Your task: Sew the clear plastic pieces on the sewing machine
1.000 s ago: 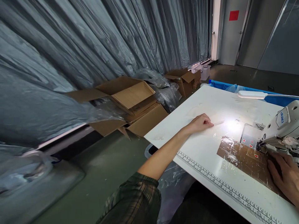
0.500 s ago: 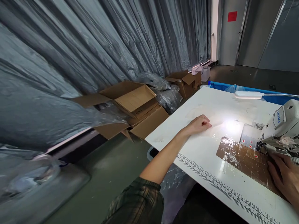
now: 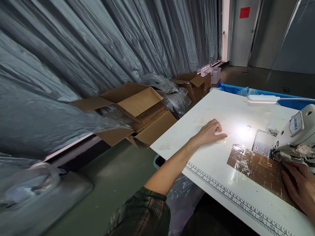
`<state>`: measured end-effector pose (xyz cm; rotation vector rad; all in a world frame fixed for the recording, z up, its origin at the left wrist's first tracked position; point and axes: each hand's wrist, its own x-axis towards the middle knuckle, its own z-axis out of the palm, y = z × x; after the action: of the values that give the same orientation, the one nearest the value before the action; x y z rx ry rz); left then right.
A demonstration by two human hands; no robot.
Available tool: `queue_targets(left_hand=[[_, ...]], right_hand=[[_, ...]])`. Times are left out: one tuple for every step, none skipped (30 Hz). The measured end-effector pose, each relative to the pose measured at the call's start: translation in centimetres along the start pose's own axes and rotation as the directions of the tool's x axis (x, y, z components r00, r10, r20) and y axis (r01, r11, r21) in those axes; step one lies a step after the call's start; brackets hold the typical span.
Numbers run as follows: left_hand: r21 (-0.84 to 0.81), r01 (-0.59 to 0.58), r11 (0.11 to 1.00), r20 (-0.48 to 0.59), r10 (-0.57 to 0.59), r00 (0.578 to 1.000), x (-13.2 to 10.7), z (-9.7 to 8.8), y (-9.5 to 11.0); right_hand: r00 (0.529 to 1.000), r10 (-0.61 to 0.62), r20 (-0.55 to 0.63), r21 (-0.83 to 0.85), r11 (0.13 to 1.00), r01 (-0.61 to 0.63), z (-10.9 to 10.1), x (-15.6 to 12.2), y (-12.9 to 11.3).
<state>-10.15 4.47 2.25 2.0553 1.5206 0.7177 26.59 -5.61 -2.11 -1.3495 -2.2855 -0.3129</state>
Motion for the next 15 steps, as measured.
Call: queue_targets(left_hand=[[0.03,-0.005,1.0,0.033,0.004,0.999,-0.1,0.12,0.0],[0.051,-0.006,0.999,0.049,0.004,0.999,-0.16,0.21,-0.02],[0.057,-0.001,0.998,0.053,-0.002,0.999,-0.18,0.26,-0.04],[0.05,0.008,0.999,0.052,-0.01,0.999,-0.17,0.26,-0.05],[0.036,0.018,0.999,0.051,-0.02,0.998,-0.13,0.23,-0.06],[0.017,0.027,0.999,0.053,-0.028,0.998,-0.07,0.17,-0.06],[-0.004,0.038,0.999,0.052,-0.037,0.998,0.0,0.11,-0.07],[-0.025,0.049,0.999,0.051,-0.047,0.998,0.07,0.07,-0.09],[-0.044,0.061,0.997,0.049,-0.059,0.997,0.15,0.05,-0.12],[-0.06,0.074,0.995,0.045,-0.071,0.996,0.23,0.05,-0.17],[-0.073,0.086,0.994,0.04,-0.083,0.996,0.31,0.09,-0.24],[-0.083,0.097,0.992,0.034,-0.094,0.995,0.39,0.15,-0.32],[-0.089,0.105,0.99,0.027,-0.103,0.994,0.46,0.21,-0.41],[-0.093,0.111,0.989,0.022,-0.109,0.994,0.52,0.28,-0.49],[-0.096,0.115,0.989,0.018,-0.114,0.993,0.56,0.33,-0.55]], right_hand=[[1.0,0.015,0.005,0.011,1.0,-0.015,0.05,-0.02,0.03],[1.0,0.025,0.015,0.021,0.999,-0.025,0.08,-0.05,0.08],[0.999,0.031,0.023,0.027,0.999,-0.032,0.11,-0.08,0.14],[0.999,0.034,0.03,0.029,0.999,-0.035,0.14,-0.14,0.22],[0.999,0.038,0.036,0.026,0.999,-0.039,0.17,-0.21,0.33],[0.998,0.04,0.042,0.02,0.999,-0.041,0.21,-0.31,0.45],[0.998,0.04,0.049,0.013,0.999,-0.04,0.27,-0.43,0.58],[0.998,0.036,0.057,0.005,0.999,-0.037,0.34,-0.56,0.71],[0.997,0.031,0.067,0.001,1.0,-0.031,0.41,-0.68,0.82],[0.997,0.025,0.079,-0.001,1.0,-0.025,0.47,-0.79,0.9],[0.996,0.024,0.085,0.0,1.0,-0.024,0.52,-0.87,0.93],[0.996,0.027,0.085,0.002,1.0,-0.028,0.54,-0.92,0.92],[0.996,0.035,0.08,0.004,0.999,-0.036,0.53,-0.94,0.87],[0.996,0.045,0.077,0.008,0.999,-0.046,0.51,-0.93,0.8],[0.996,0.053,0.079,0.015,0.998,-0.054,0.48,-0.92,0.72]])
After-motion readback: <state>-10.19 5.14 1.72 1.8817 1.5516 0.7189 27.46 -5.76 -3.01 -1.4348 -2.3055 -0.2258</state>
